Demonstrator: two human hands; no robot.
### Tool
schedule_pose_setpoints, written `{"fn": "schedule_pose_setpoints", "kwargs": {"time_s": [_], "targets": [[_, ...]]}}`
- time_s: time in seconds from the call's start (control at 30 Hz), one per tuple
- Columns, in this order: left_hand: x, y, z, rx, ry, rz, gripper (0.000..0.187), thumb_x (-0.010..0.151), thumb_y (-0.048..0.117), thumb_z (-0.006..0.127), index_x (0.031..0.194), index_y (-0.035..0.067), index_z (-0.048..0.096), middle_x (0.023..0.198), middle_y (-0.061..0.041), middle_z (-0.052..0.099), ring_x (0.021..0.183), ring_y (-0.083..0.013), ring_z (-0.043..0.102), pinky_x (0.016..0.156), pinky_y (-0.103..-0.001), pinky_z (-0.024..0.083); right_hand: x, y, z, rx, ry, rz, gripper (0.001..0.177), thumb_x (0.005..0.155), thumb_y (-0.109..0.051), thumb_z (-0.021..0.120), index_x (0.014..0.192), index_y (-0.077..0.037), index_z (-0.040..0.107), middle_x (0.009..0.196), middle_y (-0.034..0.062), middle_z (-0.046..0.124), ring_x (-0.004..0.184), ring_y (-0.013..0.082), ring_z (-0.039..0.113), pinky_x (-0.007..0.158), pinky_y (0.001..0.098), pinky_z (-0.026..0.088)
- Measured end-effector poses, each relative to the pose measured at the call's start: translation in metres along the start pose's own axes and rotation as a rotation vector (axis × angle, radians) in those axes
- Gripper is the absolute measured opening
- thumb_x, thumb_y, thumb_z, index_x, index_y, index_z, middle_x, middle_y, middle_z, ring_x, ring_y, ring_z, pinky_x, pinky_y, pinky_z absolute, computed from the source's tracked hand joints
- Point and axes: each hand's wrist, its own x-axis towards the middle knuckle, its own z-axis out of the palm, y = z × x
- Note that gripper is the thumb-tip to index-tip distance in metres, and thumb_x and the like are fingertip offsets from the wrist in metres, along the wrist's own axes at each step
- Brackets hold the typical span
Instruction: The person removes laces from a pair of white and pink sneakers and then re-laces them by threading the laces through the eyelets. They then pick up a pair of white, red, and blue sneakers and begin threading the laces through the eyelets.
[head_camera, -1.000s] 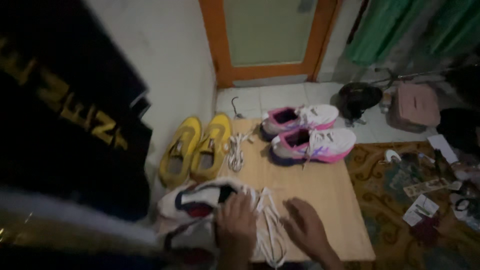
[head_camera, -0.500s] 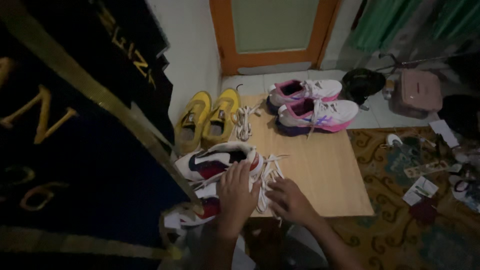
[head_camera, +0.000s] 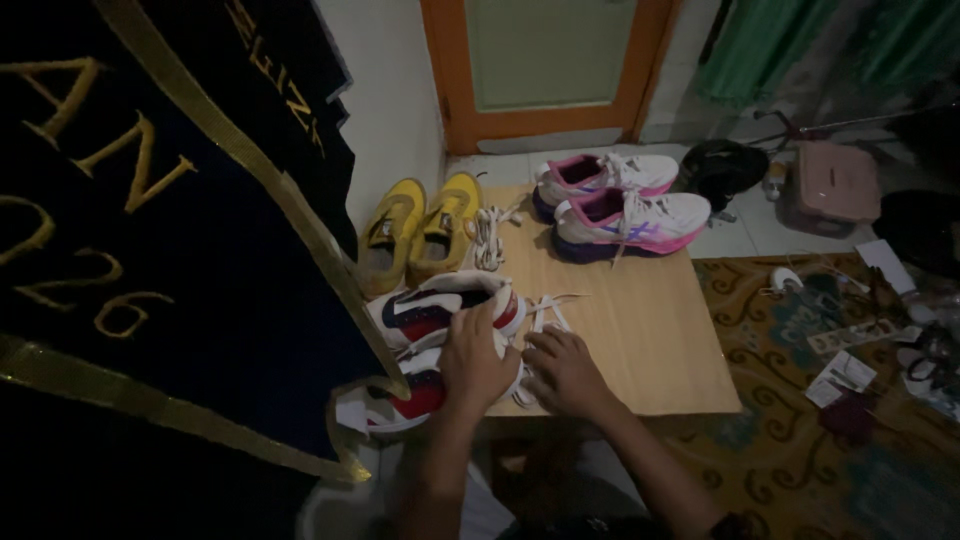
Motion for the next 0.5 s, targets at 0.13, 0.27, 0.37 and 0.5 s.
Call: {"fn": "schedule_pose_setpoints", "kwargs": {"time_s": [0.13,0.27,0.37,0.5], "targets": [[0.002,0.003,0.002,0.023,0.004,-0.027,0.067,0.075,0.021,0.075,0.137,0.004,0.054,0.134,-0.017,0.058,0.131,-0.0401,0.046,0.103,-0.050,0.044,-0.010,0.029,0.012,0.071,-0.067,0.137,0.025,0.082,-0.019,0.068,0.105,-0.010,0.066,0.108,0.0106,0.068,0.108,0.0333,0.061,0.093,0.0423,0.049],[0.009,0.005,0.007,-0.014,0.011,-0.051,0.064,0.077,0.021,0.077,0.133,0.000,0.054,0.127,-0.021,0.056,0.127,-0.0421,0.047,0.105,-0.050,0.042,-0.019,0.054,0.000,0.067,0.014,0.240,0.018,0.082,-0.015,0.063,0.099,-0.009,0.067,0.100,0.0125,0.066,0.099,0.0329,0.062,0.086,0.0417,0.051],[0.012,0.008,0.014,0.002,-0.005,-0.106,0.059,0.077,0.015,0.074,0.132,0.000,0.056,0.120,-0.021,0.057,0.123,-0.0426,0.049,0.104,-0.049,0.042,-0.031,0.053,-0.019,0.649,0.178,1.012,0.015,0.099,-0.018,0.060,0.106,-0.006,0.064,0.097,0.0246,0.063,0.092,0.0546,0.054,0.074,0.0553,0.043],[0.019,0.010,0.020,0.034,-0.028,-0.159,0.050,0.076,0.006,0.071,0.124,-0.002,0.059,0.113,-0.023,0.055,0.116,-0.0437,0.050,0.099,-0.051,0.044,-0.035,0.070,-0.055,0.010,0.155,0.498,0.024,0.079,0.001,0.061,0.100,-0.004,0.071,0.099,0.0164,0.067,0.099,0.0363,0.062,0.086,0.0446,0.051]]}}
